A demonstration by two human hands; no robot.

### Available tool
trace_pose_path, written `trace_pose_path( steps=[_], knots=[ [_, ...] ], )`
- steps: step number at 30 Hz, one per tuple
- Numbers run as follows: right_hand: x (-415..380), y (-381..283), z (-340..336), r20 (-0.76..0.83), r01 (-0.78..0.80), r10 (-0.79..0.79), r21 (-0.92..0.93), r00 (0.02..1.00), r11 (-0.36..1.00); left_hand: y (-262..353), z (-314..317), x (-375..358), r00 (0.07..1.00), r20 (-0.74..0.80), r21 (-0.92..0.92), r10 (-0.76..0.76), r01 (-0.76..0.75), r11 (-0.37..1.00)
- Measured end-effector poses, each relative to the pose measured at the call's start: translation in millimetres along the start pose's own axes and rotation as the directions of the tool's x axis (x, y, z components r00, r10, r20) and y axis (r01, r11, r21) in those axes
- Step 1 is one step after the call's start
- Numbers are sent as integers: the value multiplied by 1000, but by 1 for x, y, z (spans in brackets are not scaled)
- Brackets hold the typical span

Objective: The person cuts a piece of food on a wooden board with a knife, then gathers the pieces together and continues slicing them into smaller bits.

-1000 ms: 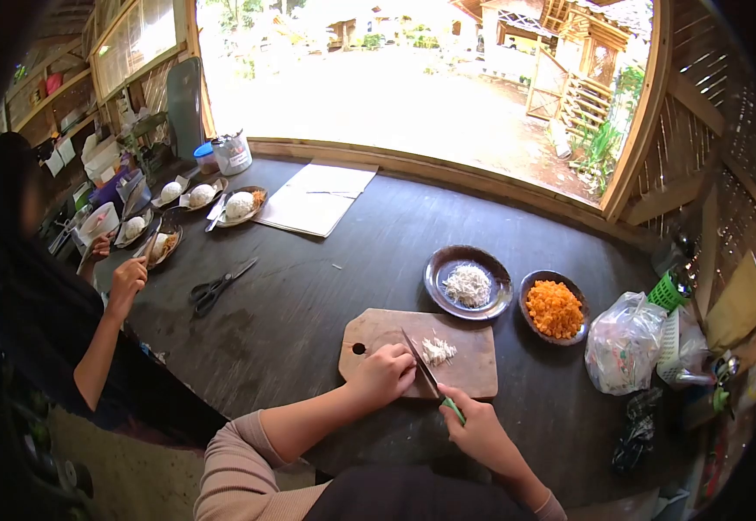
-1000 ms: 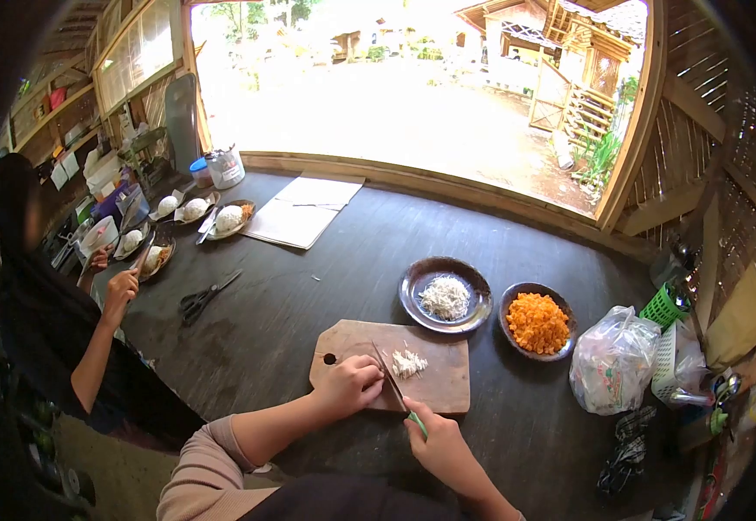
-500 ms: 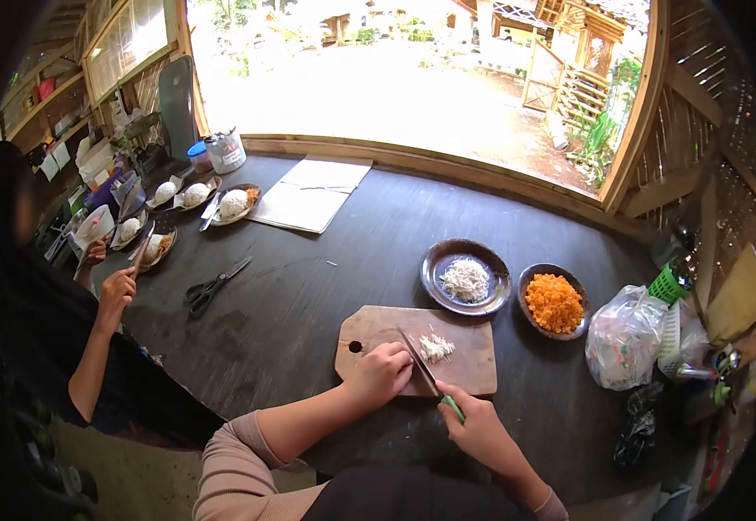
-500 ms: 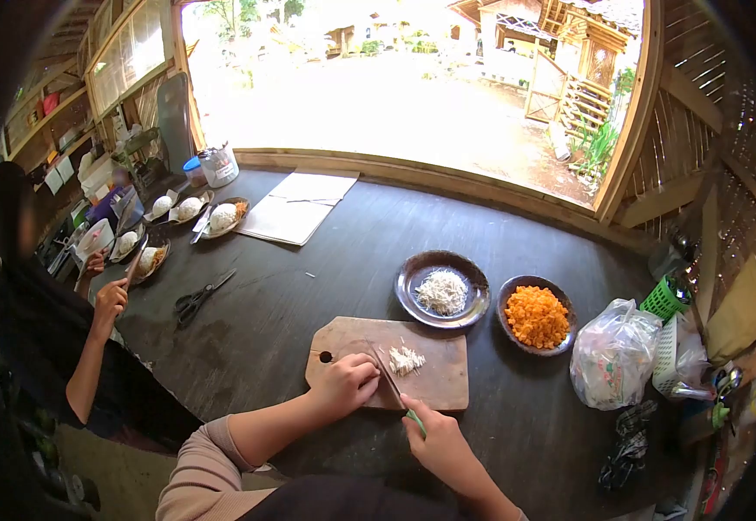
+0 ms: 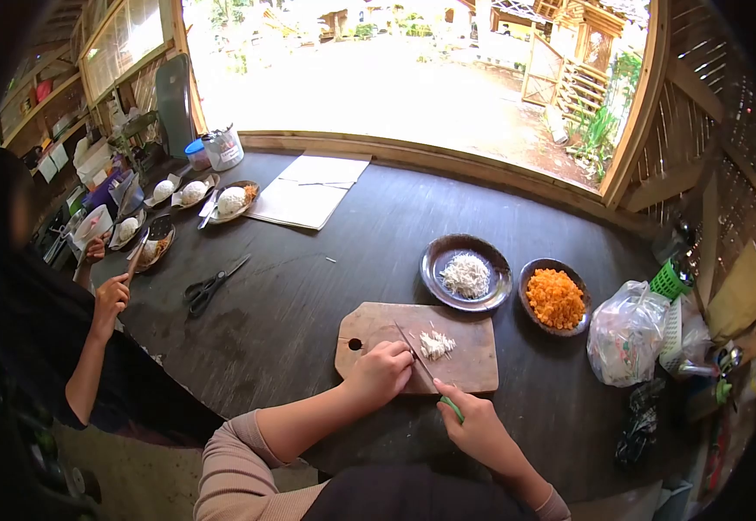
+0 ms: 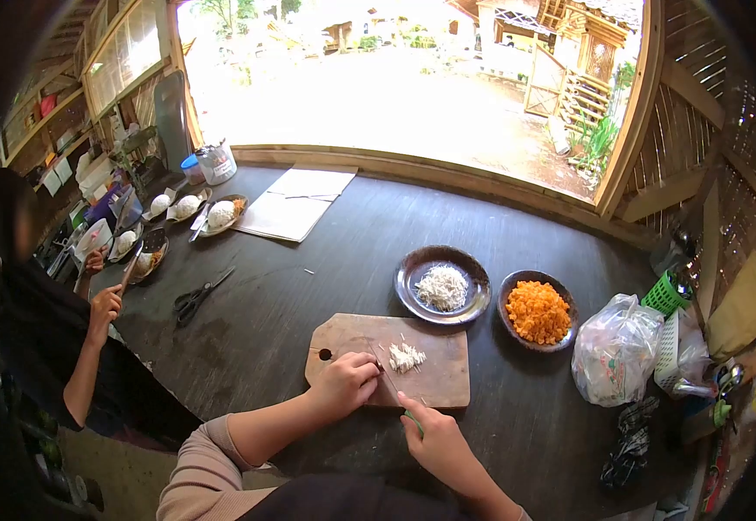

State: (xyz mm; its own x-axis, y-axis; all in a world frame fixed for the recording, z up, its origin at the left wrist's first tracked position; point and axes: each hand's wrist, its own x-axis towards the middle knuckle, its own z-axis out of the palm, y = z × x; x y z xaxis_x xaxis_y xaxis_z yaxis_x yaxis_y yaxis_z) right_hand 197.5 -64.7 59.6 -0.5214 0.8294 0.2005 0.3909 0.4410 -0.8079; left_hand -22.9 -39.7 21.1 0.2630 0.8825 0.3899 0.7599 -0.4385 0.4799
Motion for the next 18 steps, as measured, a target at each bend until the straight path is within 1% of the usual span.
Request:
trace_pose_path(
  steps=[7,9,13,15,18],
  knots=[
    [0,-1,-1,12,-15,15,0,1000,1000,0,1,0,1000,-10,-18,-8,8,1000],
    [1,-3,-3,45,-81,83,-27,996,996,-1,1,0,1000,-18,-5,6,-6,1000],
    [5,3,-2,57,-100,100,-1,993,995,-1,1,1,1000,-3,-16,-5,5,1000],
    [8,13,6,-6,-9,9,33,1000,999,-1,0,1,1000,6,-15,-13,13,1000],
    [12,17,13,-32,18,-18,-2,999,1000,-1,0,2,1000,6,-5,3,-3,1000]
  ],
)
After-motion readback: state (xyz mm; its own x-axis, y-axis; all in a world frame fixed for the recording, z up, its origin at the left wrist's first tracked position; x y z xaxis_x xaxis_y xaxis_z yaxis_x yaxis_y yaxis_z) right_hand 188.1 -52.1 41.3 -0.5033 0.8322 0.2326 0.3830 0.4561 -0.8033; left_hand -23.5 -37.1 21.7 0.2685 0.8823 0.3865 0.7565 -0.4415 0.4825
